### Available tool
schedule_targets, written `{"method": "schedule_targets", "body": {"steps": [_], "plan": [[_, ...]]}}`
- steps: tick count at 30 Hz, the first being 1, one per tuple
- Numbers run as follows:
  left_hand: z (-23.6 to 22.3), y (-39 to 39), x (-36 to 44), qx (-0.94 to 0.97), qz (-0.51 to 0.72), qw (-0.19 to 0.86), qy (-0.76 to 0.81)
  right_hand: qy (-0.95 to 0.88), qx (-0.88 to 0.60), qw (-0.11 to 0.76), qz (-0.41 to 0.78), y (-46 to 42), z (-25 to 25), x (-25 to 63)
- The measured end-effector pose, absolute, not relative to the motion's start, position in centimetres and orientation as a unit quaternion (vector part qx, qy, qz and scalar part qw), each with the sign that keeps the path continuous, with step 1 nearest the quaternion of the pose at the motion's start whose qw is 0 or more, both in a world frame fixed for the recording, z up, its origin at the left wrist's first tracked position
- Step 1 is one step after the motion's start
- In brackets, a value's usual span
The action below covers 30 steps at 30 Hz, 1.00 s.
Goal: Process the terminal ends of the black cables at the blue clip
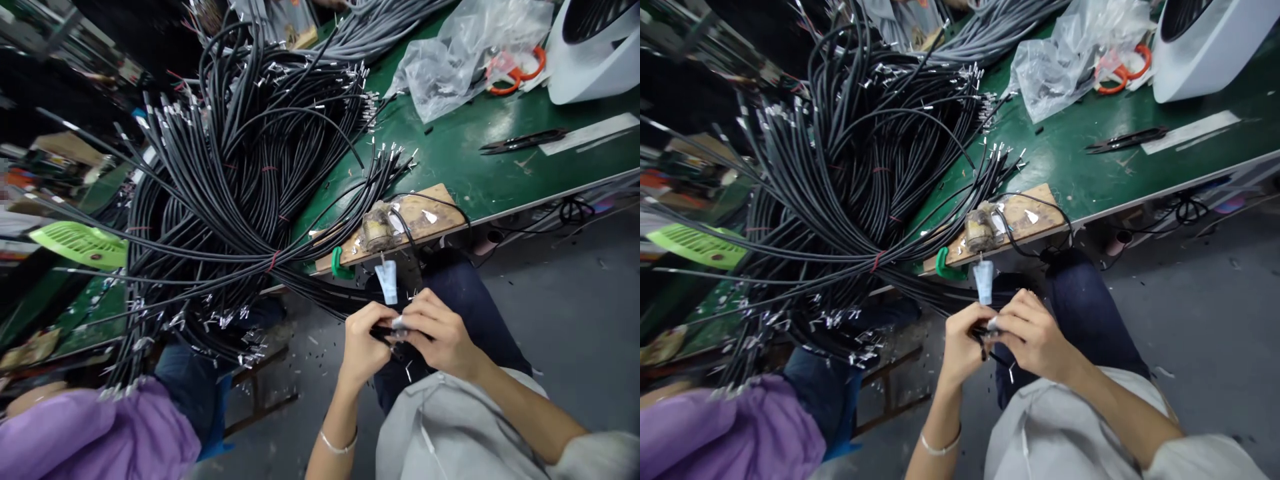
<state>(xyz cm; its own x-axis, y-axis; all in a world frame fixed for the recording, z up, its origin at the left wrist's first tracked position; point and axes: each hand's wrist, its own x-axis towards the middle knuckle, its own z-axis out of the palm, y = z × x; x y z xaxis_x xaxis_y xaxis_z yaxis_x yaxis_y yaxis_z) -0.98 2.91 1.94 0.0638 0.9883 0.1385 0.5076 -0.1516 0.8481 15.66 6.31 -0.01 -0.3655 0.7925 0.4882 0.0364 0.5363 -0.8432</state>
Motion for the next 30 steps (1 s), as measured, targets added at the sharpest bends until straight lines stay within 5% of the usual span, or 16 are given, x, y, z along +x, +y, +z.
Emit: {"method": "schedule_targets", "body": {"steps": [12, 21, 30], "plan": [[2.3, 1.3, 0.4, 0.652, 0.389, 0.237, 0.606, -0.654, -0.379, 0.588, 0.288, 5.2, -1.3, 13.4], [2.0, 1.7, 0.9, 0.625, 0.397, 0.245, 0.625, -0.344, -0.345, 0.545, 0.682, 5.4, -2.0, 12.4], [2.4, 2.1, 0.8, 0.662, 0.367, 0.262, 0.599, -0.426, -0.414, 0.532, 0.603, 5.4, -1.7, 13.5]]}}
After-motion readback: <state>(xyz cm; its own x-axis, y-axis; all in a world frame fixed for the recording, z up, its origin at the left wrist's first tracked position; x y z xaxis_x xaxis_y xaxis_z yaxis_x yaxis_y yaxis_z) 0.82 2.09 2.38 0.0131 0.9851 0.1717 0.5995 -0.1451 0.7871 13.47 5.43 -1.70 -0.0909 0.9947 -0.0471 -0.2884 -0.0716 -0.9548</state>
